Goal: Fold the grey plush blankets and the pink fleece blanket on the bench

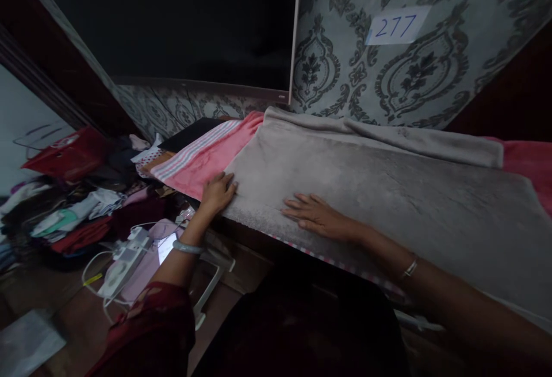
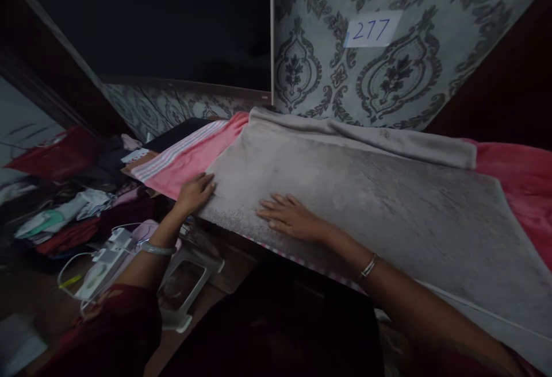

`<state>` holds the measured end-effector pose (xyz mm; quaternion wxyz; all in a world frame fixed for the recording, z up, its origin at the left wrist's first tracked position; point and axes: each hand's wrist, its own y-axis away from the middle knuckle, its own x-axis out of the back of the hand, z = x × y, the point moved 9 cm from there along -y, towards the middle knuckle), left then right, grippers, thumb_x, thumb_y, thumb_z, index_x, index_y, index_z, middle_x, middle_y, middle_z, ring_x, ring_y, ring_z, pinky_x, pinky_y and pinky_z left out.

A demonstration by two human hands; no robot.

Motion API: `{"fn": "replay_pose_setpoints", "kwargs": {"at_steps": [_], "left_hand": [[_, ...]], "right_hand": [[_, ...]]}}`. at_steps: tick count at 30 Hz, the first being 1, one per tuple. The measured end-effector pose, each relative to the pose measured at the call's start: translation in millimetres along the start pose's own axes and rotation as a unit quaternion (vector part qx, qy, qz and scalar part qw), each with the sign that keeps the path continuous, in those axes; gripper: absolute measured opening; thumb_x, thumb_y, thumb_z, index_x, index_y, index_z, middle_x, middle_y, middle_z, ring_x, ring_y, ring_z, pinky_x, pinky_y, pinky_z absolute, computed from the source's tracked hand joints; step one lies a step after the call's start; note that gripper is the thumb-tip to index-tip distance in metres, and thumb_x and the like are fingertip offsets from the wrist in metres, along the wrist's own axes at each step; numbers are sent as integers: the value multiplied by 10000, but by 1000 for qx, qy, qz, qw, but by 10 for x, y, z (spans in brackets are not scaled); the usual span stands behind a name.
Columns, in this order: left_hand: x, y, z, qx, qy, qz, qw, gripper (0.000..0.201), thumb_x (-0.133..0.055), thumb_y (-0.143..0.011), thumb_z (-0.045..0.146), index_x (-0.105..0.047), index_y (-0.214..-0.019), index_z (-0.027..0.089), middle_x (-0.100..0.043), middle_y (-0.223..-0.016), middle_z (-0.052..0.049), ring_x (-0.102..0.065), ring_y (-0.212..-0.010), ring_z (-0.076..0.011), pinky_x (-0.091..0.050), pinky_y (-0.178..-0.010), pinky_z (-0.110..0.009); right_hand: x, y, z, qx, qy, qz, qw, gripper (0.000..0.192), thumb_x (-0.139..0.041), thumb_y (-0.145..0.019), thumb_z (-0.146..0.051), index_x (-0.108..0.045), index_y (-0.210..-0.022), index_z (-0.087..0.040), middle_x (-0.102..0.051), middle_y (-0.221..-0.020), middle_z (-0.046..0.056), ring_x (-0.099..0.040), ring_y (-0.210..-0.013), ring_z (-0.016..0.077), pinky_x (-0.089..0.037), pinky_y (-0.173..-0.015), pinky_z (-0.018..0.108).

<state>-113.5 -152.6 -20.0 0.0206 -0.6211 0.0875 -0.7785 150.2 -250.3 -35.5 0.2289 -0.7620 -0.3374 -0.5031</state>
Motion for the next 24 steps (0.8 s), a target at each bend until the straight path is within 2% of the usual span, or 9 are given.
{"fn": "replay_pose_setpoints", "kwargs": {"at_steps": [2, 5, 7, 9, 12, 16, 18, 21, 24], "left_hand": [[65, -44, -45, 1, 22, 34, 999, 493, -437, -960, 365, -584, -1385, 163, -566, -1441, -146, -524, -1326, -298, -414, -1098, -441], [123, -101, -182, 38, 35, 77, 996, 453, -471, -920, 330, -640, -1301, 152, -650, -1300, -155, -576, -1222, -321, -449, -1037, -463], [119, -139, -299, 73, 56, 89, 992, 392, -486, -898, 313, -691, -1187, 148, -686, -1183, -157, -604, -1146, -317, -469, -993, -456], [93, -169, -406, 100, 89, 92, 987, 322, -505, -876, 306, -712, -1069, 152, -701, -1087, -141, -628, -1067, -292, -488, -948, -424], [47, -183, -525, 119, 141, 90, 979, 257, -537, -852, 315, -688, -998, 167, -708, -1025, -106, -644, -995, -258, -498, -902, -387], [-13, -176, -636, 129, 230, 73, 962, 343, -565, -840, 356, -642, -1122, 176, -717, -1019, -78, -660, -929, -233, -515, -836, -360], [-33, -188, -665, 126, 273, 59, 952, 357, -569, -831, 373, -647, -1117, 174, -722, -1021, -75, -662, -935, -232, -517, -836, -354], [-62, -222, -669, 110, 318, 31, 941, 341, -545, -836, 422, -674, -1022, 166, -726, -988, -70, -661, -917, -222, -517, -820, -330], [-70, -234, -680, 111, 303, 20, 946, 332, -568, -818, 439, -681, -969, 166, -720, -907, -55, -652, -847, -215, -513, -760, -314]], "right_hand": [[191, -131, 145, -14, -18, 32, 999, 570, -208, -1056, -559, -328, -1571, -345, -279, -1631, 4, -178, -1518, 263, -209, -1220, 525], [460, -433, 497, -75, 22, 83, 993, 624, -228, -1045, -574, -275, -1597, -288, -238, -1645, 49, -169, -1517, 301, -233, -1207, 539], [495, -653, 687, -121, 71, 76, 987, 630, -268, -1043, -553, -257, -1603, -265, -212, -1650, 75, -166, -1514, 336, -253, -1187, 569], [423, -831, 760, -155, 119, 58, 979, 622, -322, -1041, -523, -266, -1601, -259, -192, -1653, 91, -167, -1509, 364, -247, -1176, 600], [220, -989, 567, -134, 161, 54, 976, 617, -380, -1032, -520, -285, -1593, -281, -152, -1663, 81, -126, -1516, 368, -186, -1188, 621], [-97, -1033, 7, -7, 132, 33, 991, 586, -357, -1040, -529, -295, -1585, -323, -165, -1661, 42, -72, -1532, 318, -138, -1205, 612], [-197, -1031, -219, 43, 100, 9, 994, 585, -364, -1039, -534, -293, -1584, -332, -163, -1661, 28, -63, -1535, 302, -122, -1214, 596], [-217, -1099, -379, 92, 45, -29, 994, 561, -344, -1046, -530, -309, -1576, -351, -198, -1655, 1, -92, -1535, 264, -135, -1228, 540], [16, -1326, -195, 68, 12, -4, 998, 567, -269, -1059, -502, -287, -1592, -306, -244, -1645, 24, -167, -1524, 236, -197, -1226, 480]]}}
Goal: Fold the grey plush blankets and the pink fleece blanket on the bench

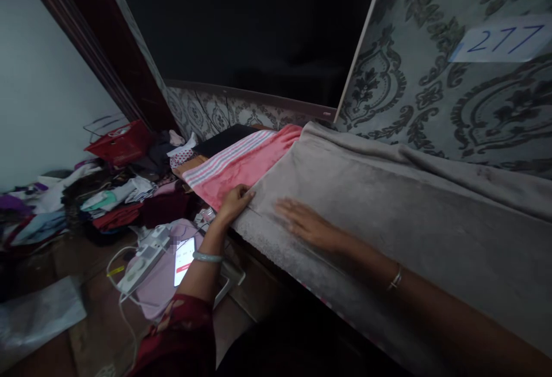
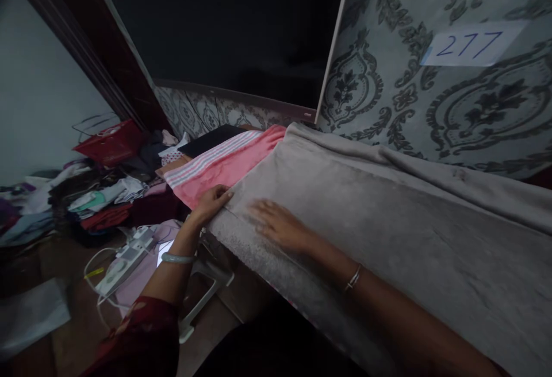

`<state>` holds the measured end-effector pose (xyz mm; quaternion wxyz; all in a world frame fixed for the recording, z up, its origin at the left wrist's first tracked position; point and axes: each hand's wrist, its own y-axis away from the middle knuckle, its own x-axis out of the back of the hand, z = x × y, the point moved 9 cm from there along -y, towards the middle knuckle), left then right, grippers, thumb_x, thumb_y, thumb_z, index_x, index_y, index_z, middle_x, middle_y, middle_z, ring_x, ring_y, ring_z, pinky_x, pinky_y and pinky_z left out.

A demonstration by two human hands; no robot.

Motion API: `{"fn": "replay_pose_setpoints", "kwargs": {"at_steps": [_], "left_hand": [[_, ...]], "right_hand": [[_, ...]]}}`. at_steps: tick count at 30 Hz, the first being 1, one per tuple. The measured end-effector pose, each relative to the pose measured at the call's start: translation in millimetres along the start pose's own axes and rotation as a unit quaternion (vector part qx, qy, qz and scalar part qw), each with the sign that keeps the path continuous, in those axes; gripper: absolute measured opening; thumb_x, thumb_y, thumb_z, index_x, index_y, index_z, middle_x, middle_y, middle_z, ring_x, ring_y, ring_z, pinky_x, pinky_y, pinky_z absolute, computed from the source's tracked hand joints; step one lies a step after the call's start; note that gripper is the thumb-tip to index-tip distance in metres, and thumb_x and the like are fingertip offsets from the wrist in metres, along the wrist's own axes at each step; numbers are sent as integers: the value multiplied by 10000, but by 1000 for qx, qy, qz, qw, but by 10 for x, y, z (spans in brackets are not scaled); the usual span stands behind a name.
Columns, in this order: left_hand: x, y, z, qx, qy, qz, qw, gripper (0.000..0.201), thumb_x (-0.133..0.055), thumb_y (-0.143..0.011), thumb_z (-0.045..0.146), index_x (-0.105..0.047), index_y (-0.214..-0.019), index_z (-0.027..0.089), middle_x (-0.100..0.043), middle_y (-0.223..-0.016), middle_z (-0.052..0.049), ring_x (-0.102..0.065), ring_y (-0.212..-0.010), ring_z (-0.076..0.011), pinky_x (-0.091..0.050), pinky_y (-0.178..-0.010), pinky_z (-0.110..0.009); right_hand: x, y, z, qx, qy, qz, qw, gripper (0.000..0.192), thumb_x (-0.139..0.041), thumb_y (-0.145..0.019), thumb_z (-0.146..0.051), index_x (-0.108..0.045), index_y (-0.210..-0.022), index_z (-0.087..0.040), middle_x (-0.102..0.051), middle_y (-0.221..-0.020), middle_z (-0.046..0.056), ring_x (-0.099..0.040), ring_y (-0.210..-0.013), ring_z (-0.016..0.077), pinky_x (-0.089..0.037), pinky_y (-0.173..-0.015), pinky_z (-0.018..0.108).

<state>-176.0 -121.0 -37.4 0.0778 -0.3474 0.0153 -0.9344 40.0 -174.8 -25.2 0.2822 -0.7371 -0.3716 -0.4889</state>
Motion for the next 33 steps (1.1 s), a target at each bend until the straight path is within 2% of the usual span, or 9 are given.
{"fn": "replay_pose_setpoints", "kwargs": {"at_steps": [3, 6, 8, 16, 21, 24, 28, 31, 33], "left_hand": [[16, 2, -3, 7, -18, 11, 1000, 289, -604, -805, 400, -687, -963, 174, -726, -900, -51, -653, -848, -217, -511, -749, -312], [22, 9, -7, 18, -40, 21, 999, 260, -605, -815, 395, -693, -934, 181, -727, -869, -46, -658, -846, -223, -505, -739, -311], [19, 12, -3, 21, -60, 26, 998, 257, -583, -833, 396, -690, -925, 181, -724, -853, -46, -660, -841, -225, -495, -733, -309], [-1, 33, -35, 31, -88, 40, 995, 280, -515, -878, 391, -661, -988, 179, -724, -899, -62, -676, -846, -232, -495, -750, -324], [102, 71, 22, 20, -102, 64, 993, 364, -533, -880, 365, -643, -1152, 150, -724, -1057, -119, -683, -967, -265, -531, -842, -378], [142, 52, 354, -62, -180, 110, 976, 387, -545, -871, 320, -644, -1199, 141, -671, -1220, -169, -617, -1158, -312, -494, -996, -456], [-384, -170, 966, -202, -237, -9, 950, 493, -559, -887, 310, -573, -1356, 159, -557, -1439, -167, -495, -1357, -300, -405, -1136, -440], [-842, -418, 1197, -217, -264, -103, 934, 584, -543, -920, 369, -476, -1458, 150, -455, -1540, -171, -388, -1451, -299, -321, -1195, -476], [-1022, -546, 1243, -218, -292, -110, 925, 598, -500, -949, 415, -437, -1490, 168, -396, -1581, -165, -329, -1482, -317, -271, -1202, -557]], "right_hand": [[338, -214, 512, -120, 43, 65, 990, 601, -257, -1055, -484, -260, -1604, -241, -206, -1653, 81, -148, -1525, 287, -212, -1209, 530], [414, -354, 860, -223, 99, 57, 968, 606, -304, -1046, -488, -278, -1598, -240, -192, -1657, 98, -113, -1524, 344, -213, -1184, 596], [313, -442, 837, -227, 121, 41, 966, 612, -338, -1039, -506, -295, -1592, -248, -202, -1655, 100, -136, -1518, 358, -191, -1186, 605], [-62, -628, 131, -67, 105, 20, 992, 583, -360, -1038, -510, -310, -1583, -307, -160, -1668, 44, -99, -1531, 307, -136, -1210, 578], [189, -539, 400, -111, 102, 22, 988, 569, -340, -1048, -470, -318, -1581, -272, -198, -1658, 78, -131, -1527, 297, -174, -1200, 581], [363, -464, 723, -172, 114, 31, 978, 561, -333, -1048, -445, -340, -1573, -250, -218, -1651, 95, -142, -1524, 312, -197, -1188, 590], [524, -468, 1076, -208, 118, 34, 970, 571, -314, -1047, -440, -313, -1582, -240, -194, -1656, 99, -140, -1526, 295, -211, -1184, 583], [628, -550, 1298, -219, 117, 46, 968, 574, -273, -1053, -434, -267, -1597, -248, -167, -1661, 94, -128, -1529, 275, -213, -1186, 572], [674, -631, 1438, -218, 123, 52, 967, 572, -260, -1054, -432, -258, -1599, -258, -164, -1662, 89, -128, -1529, 271, -214, -1187, 567]]}}
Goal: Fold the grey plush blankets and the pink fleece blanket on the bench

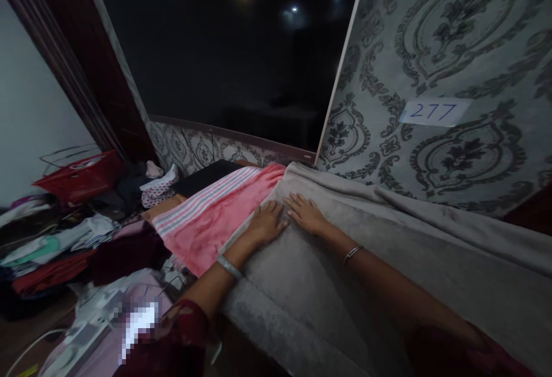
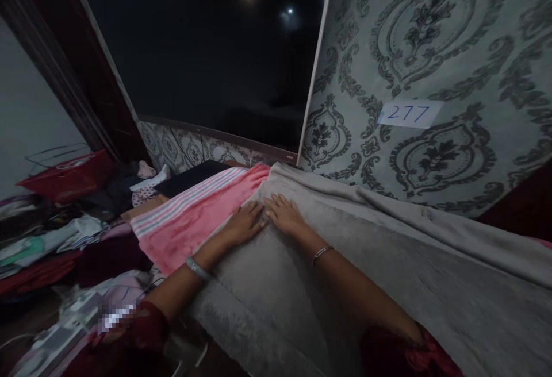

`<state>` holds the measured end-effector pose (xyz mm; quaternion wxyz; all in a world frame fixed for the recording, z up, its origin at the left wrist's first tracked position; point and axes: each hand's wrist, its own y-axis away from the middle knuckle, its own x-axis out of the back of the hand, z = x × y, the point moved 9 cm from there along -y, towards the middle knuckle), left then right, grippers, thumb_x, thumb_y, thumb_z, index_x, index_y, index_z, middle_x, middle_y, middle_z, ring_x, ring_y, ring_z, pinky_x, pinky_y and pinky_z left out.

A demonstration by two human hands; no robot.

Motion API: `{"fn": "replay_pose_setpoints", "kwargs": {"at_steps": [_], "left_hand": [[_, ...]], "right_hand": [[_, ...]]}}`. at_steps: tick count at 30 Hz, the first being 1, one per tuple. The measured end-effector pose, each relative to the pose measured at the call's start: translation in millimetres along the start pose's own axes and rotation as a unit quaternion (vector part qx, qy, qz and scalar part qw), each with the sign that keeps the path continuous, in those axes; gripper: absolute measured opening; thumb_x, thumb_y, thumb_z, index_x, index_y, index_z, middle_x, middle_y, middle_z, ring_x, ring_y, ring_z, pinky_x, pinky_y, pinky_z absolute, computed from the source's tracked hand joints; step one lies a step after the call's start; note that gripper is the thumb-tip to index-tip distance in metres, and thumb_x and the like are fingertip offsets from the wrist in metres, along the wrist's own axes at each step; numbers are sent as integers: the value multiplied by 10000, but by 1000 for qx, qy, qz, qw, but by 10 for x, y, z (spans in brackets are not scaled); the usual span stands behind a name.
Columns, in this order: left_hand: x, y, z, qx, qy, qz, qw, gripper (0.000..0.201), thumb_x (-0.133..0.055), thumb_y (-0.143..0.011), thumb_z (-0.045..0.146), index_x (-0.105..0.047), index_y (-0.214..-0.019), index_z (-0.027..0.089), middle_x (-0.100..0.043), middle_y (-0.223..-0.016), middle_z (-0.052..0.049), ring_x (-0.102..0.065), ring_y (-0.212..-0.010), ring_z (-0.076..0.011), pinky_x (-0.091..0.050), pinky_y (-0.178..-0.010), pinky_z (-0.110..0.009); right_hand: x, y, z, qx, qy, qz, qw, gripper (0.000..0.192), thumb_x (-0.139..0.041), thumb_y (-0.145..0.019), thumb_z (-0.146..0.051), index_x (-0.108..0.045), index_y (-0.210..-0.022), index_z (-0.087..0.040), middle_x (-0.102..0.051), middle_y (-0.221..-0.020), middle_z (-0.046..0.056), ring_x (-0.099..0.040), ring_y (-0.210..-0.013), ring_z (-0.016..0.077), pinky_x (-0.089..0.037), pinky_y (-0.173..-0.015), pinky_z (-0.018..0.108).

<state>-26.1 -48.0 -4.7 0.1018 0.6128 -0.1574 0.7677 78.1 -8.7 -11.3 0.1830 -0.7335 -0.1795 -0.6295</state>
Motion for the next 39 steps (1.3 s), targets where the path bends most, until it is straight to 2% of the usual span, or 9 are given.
{"fn": "replay_pose_setpoints", "kwargs": {"at_steps": [3, 7, 12, 19, 22, 25, 28, 34, 39], "left_hand": [[-105, -80, -6, 1, -42, 28, 999, 599, -431, -978, 474, -429, -1503, 186, -369, -1596, -166, -300, -1493, -339, -234, -1190, -617], [-176, -27, -59, 11, -57, 61, 996, 623, -392, -983, 520, -427, -1512, 192, -388, -1584, -175, -327, -1479, -338, -257, -1180, -598], [-202, -61, -71, 24, -56, 39, 997, 640, -397, -979, 528, -422, -1517, 182, -378, -1588, -178, -318, -1481, -346, -254, -1181, -597], [-182, -105, -82, 20, -47, 20, 999, 649, -390, -987, 518, -408, -1520, 148, -355, -1593, -204, -307, -1485, -350, -280, -1168, -591], [-189, -116, -85, 22, -48, 14, 998, 646, -378, -994, 518, -405, -1523, 148, -357, -1594, -198, -302, -1488, -344, -277, -1170, -571], [-188, -130, -78, 23, -47, 13, 999, 638, -392, -992, 517, -411, -1519, 159, -368, -1593, -185, -314, -1480, -342, -269, -1174, -552], [-184, -146, -67, 21, -54, 13, 998, 634, -371, -997, 523, -391, -1529, 180, -358, -1603, -165, -317, -1477, -330, -267, -1173, -534], [-184, -153, -23, 14, -66, -1, 998, 634, -315, -1005, 513, -366, -1540, 177, -351, -1605, -157, -317, -1470, -313, -287, -1162, -514], [-117, -153, 2, 22, -77, -25, 997, 638, -282, -1016, 489, -339, -1547, 141, -320, -1616, -174, -289, -1484, -312, -264, -1171, -520]], "right_hand": [[-55, -210, 137, 12, 13, 1, 1000, 571, -267, -1051, -441, -266, -1596, -271, -178, -1660, 85, -140, -1526, 276, -215, -1186, 564], [-173, -436, 321, 44, 35, -4, 998, 565, -275, -1046, -453, -296, -1585, -283, -239, -1647, 70, -178, -1519, 274, -203, -1190, 575], [-215, -584, 533, 52, 17, 4, 999, 577, -245, -1048, -476, -291, -1587, -275, -231, -1650, 49, -154, -1524, 273, -208, -1191, 583], [-111, -507, 528, 14, -15, -64, 998, 593, -253, -1047, -495, -282, -1594, -268, -201, -1657, 38, -130, -1528, 284, -199, -1207, 559], [-118, -156, 483, 14, -18, -68, 997, 606, -249, -1041, -533, -281, -1594, -286, -192, -1658, 44, -144, -1523, 308, -212, -1193, 588], [-136, 421, 539, 31, 4, -34, 999, 626, -268, -1029, -574, -280, -1592, -301, -194, -1657, 45, -163, -1518, 320, -200, -1190, 602], [-114, 1085, 855, -9, 24, -14, 1000, 614, -232, -1033, -566, -282, -1590, -312, -209, -1655, 35, -178, -1515, 313, -196, -1193, 599], [55, 2339, 1527, -161, 52, 2, 986, 623, -231, -1024, -569, -319, -1577, -297, -286, -1630, 83, -236, -1493, 358, -280, -1139, 653], [129, 3062, 1422, -157, 77, 42, 984, 606, -228, -1031, -542, -328, -1572, -289, -281, -1635, 75, -226, -1497, 347, -309, -1137, 618]]}}
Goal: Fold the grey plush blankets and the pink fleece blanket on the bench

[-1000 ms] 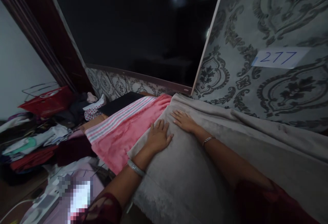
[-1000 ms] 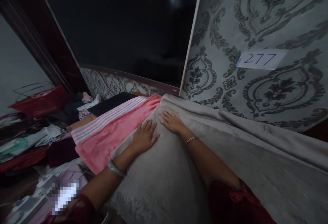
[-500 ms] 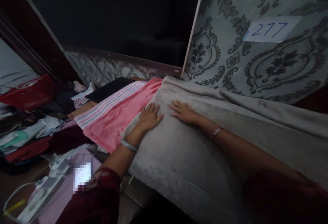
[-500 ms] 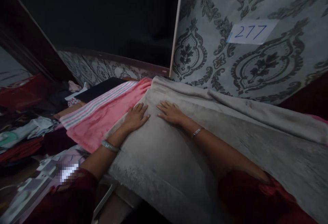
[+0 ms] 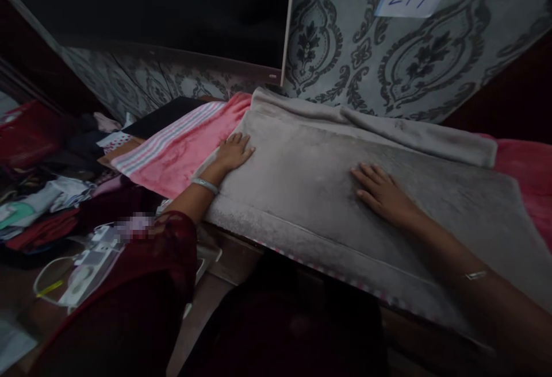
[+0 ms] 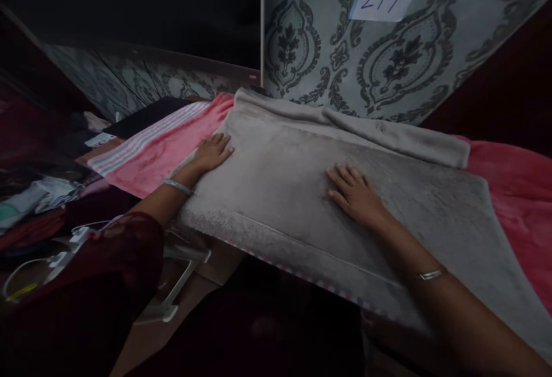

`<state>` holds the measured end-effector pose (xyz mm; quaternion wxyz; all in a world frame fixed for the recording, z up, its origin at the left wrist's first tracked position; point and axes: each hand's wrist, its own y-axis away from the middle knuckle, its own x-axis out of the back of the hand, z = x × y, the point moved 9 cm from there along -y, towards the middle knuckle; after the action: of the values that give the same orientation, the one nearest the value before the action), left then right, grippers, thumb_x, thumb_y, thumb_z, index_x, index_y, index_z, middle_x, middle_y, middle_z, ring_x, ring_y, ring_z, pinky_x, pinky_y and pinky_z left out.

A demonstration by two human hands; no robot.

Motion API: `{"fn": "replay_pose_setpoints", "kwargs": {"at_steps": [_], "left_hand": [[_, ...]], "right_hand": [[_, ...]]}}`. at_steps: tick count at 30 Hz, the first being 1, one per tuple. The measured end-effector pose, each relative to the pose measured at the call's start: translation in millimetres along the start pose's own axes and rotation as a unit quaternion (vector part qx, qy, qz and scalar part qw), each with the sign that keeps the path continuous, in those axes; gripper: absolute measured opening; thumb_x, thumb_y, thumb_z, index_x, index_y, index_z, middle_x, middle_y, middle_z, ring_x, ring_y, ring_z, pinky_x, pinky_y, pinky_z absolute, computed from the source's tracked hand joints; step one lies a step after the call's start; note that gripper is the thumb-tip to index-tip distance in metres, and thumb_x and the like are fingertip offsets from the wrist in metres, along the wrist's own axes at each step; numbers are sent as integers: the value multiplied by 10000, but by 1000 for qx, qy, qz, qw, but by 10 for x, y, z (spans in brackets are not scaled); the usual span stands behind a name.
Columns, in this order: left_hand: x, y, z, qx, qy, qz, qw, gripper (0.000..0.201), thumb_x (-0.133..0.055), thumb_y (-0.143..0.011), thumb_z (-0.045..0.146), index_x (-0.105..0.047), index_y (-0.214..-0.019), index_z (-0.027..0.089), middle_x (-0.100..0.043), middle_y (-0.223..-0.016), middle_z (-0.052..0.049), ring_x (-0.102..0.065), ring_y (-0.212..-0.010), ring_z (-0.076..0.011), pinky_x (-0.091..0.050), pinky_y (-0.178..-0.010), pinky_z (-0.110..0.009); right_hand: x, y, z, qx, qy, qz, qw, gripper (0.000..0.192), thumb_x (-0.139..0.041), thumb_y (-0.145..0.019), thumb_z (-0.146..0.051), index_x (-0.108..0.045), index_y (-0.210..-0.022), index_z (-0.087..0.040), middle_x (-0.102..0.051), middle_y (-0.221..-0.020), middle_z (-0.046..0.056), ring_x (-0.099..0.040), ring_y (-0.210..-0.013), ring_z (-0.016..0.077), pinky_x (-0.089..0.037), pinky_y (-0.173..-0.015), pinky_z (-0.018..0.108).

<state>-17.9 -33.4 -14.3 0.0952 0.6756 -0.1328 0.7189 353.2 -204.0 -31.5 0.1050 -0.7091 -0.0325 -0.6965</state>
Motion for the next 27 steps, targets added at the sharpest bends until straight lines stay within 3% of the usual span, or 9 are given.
{"fn": "replay_pose_setpoints", "kwargs": {"at_steps": [2, 4, 8, 10, 12, 15, 20, 24, 27], "left_hand": [[52, 14, 118, 0, -7, -12, 1000, 644, -289, -1018, 486, -332, -1547, 123, -302, -1619, -196, -277, -1489, -335, -229, -1178, -563], [105, 66, 435, -43, -7, -10, 999, 657, -306, -1014, 511, -320, -1556, 140, -258, -1638, -197, -234, -1505, -364, -178, -1183, -609], [-5, 477, 1541, -291, 29, -28, 956, 679, -358, -989, 588, -268, -1583, 272, -182, -1679, -108, -168, -1532, -344, -155, -1202, -591], [-122, 751, 1906, -374, 40, -37, 926, 671, -402, -974, 598, -281, -1575, 328, -204, -1677, -67, -153, -1536, -339, -137, -1208, -600], [-200, 914, 2014, -388, 41, -29, 920, 646, -413, -977, 576, -307, -1567, 333, -208, -1676, -56, -123, -1541, -344, -111, -1210, -619], [-240, 1000, 1916, -375, 32, -34, 926, 636, -407, -988, 542, -319, -1567, 294, -198, -1677, -68, -104, -1544, -345, -109, -1216, -615], [-78, 874, 1893, -362, 22, -51, 930, 609, -423, -976, 542, -421, -1519, 267, -291, -1645, -99, -233, -1513, -356, -233, -1193, -591], [125, 686, 2328, -354, 34, -22, 934, 535, -391, -997, 452, -488, -1468, 218, -395, -1588, -135, -333, -1476, -312, -279, -1185, -553], [86, 550, 2757, -363, 30, -54, 930, 555, -415, -990, 424, -420, -1510, 230, -330, -1626, -123, -277, -1506, -305, -235, -1197, -585]], "right_hand": [[17, 177, 7, 4, -4, 4, 1000, 602, -225, -1035, -529, -336, -1570, -275, -272, -1637, 89, -224, -1497, 350, -315, -1130, 614], [20, 280, -5, 11, -6, 3, 1000, 602, -231, -1038, -524, -334, -1571, -263, -236, -1648, 99, -189, -1506, 358, -300, -1132, 620], [-42, 373, -140, 53, -8, -13, 998, 607, -285, -1034, -544, -272, -1590, -300, -178, -1666, 75, -117, -1521, 350, -241, -1154, 630], [-96, 436, -204, 60, -14, -19, 998, 607, -298, -1034, -549, -236, -1598, -333, -147, -1673, 54, -101, -1523, 350, -211, -1160, 644], [-137, 540, -252, 61, -23, -16, 998, 600, -297, -1037, -546, -210, -1600, -359, -115, -1677, 34, -81, -1525, 352, -180, -1166, 655], [-155, 739, -300, 67, -41, -12, 997, 594, -294, -1042, -546, -194, -1600, -371, -105, -1676, 21, -58, -1527, 345, -147, -1176, 650], [-68, 875, -332, 68, -95, -40, 992, 594, -311, -1042, -557, -280, -1587, -323, -161, -1665, 45, -88, -1530, 303, -147, -1202, 580], [137, 700, -163, -17, -97, -3, 995, 568, -307, -1052, -485, -310, -1583, -281, -171, -1660, 85, -102, -1531, 294, -191, -1192, 574], [201, 598, 12, -78, -62, 10, 995, 572, -354, -1045, -444, -282, -1591, -290, -163, -1662, 93, -89, -1531, 312, -192, -1177, 609]]}}
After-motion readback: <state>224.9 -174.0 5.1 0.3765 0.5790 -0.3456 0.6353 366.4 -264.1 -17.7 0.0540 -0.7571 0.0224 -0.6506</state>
